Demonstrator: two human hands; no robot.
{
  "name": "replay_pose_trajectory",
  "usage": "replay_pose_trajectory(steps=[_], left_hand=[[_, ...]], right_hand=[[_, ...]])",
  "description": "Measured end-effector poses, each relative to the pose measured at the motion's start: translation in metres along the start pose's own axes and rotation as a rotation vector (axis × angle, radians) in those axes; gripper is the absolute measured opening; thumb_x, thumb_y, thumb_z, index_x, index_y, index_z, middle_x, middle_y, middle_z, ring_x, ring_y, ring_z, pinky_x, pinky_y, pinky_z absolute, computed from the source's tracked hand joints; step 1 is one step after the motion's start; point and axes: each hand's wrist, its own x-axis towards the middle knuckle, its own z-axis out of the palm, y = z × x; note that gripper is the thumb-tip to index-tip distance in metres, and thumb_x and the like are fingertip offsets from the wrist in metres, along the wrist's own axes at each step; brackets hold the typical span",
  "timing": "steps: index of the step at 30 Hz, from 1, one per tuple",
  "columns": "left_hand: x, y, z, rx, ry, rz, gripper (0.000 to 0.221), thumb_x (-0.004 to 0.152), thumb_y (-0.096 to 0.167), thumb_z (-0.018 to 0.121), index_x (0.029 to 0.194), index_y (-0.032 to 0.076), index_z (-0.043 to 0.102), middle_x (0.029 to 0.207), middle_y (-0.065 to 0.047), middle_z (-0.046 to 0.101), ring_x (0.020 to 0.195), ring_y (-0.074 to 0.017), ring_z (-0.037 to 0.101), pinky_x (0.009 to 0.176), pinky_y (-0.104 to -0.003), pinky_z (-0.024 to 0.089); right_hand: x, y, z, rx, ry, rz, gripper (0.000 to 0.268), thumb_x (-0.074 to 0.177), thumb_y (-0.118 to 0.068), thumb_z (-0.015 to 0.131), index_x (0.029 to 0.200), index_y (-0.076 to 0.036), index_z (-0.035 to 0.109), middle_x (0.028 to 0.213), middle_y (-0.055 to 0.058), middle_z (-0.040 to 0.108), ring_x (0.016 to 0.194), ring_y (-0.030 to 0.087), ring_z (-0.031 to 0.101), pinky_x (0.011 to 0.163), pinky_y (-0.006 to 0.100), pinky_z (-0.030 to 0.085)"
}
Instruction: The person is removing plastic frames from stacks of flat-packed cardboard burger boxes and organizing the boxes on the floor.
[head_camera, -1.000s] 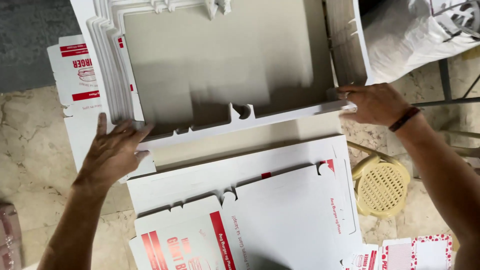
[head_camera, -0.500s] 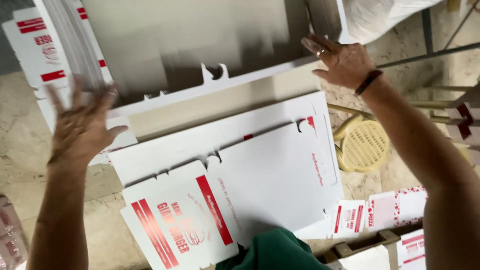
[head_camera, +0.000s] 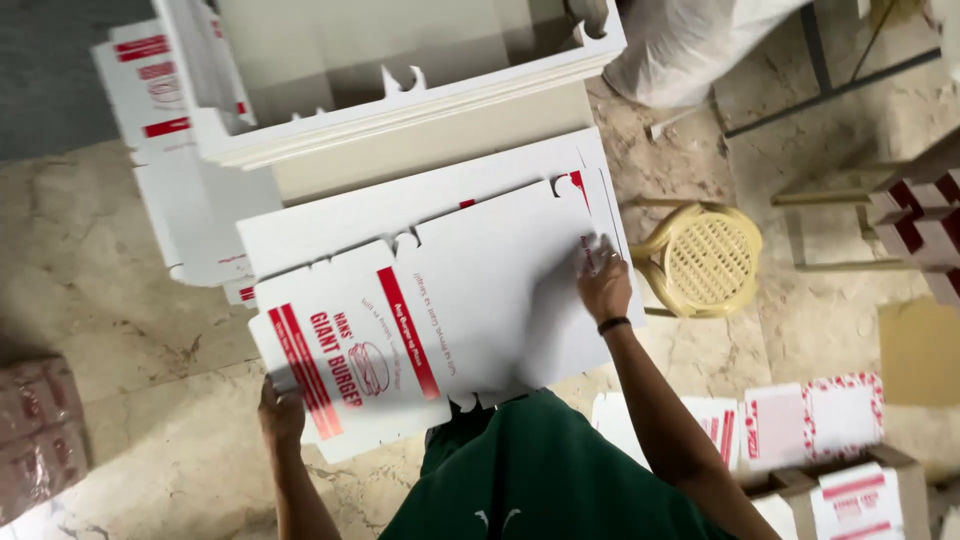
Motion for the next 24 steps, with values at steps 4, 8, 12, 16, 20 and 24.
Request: replay_pose_trajectory(steps=[4,8,12,16,20,24], left_hand=[[0.059,-0.048,0.005,0.119,0.024,0.139,0.066,0.086,0.024,0.068,0.150,0.018,0.055,0.129,-0.014,0.070,0.123,-0.0341,0.063,0.100,-0.050,0.053],[0.089,-0.077,-0.001,0.009,-0.063,0.052,0.065,0.078,0.032,0.081,0.141,0.026,0.065,0.121,-0.008,0.074,0.114,-0.0335,0.069,0.089,-0.048,0.059],[0.022,-0.095,-0.039,-0.215,-0.179,0.020,0.076,0.081,0.021,0.080,0.151,0.008,0.052,0.137,-0.030,0.062,0.122,-0.0450,0.062,0.087,-0.048,0.057],[0.015,-0.183,-0.032,-0.659,-0.373,0.172,0.048,0.083,0.014,0.078,0.128,0.004,0.063,0.089,-0.016,0.071,0.062,-0.0236,0.065,0.047,-0.034,0.053],[0.001,-0.270,-0.021,-0.935,-0.370,0.014,0.033,0.086,0.008,0.073,0.119,0.012,0.072,0.098,-0.013,0.078,0.073,-0.0272,0.069,0.056,-0.043,0.055],[-0.005,-0.308,-0.083,-1.125,-0.301,0.145,0.040,0.093,0.004,0.062,0.133,0.003,0.067,0.119,-0.019,0.076,0.095,-0.0316,0.073,0.081,-0.047,0.064]], right_hand=[[0.037,0.037,-0.006,0.258,-0.332,0.473,0.074,0.086,-0.033,0.070,0.154,-0.018,0.046,0.116,0.014,0.074,0.117,0.032,0.066,0.104,0.047,0.052],[0.039,-0.068,-0.122,0.577,-0.745,0.667,0.063,0.097,-0.044,0.058,0.149,-0.009,0.054,0.149,0.022,0.055,0.146,0.045,0.040,0.113,0.066,0.030],[0.023,-0.089,-0.137,0.608,-0.852,0.581,0.081,0.087,-0.037,0.072,0.153,0.001,0.044,0.154,0.034,0.043,0.149,0.053,0.028,0.114,0.075,0.017],[0.003,-0.170,-0.169,0.061,-0.966,0.376,0.085,0.081,-0.056,0.073,0.143,0.001,0.059,0.141,0.027,0.061,0.130,0.044,0.059,0.110,0.053,0.044],[-0.050,-0.265,-0.194,-0.073,-0.913,0.197,0.069,0.085,-0.051,0.078,0.059,-0.007,0.032,0.051,0.009,0.041,0.052,0.022,0.043,0.061,0.038,0.035],[-0.117,-0.371,-0.185,-0.191,-0.938,-0.051,0.060,0.091,-0.052,0.072,0.072,-0.006,0.038,0.056,0.008,0.034,0.056,0.022,0.035,0.059,0.037,0.032]])
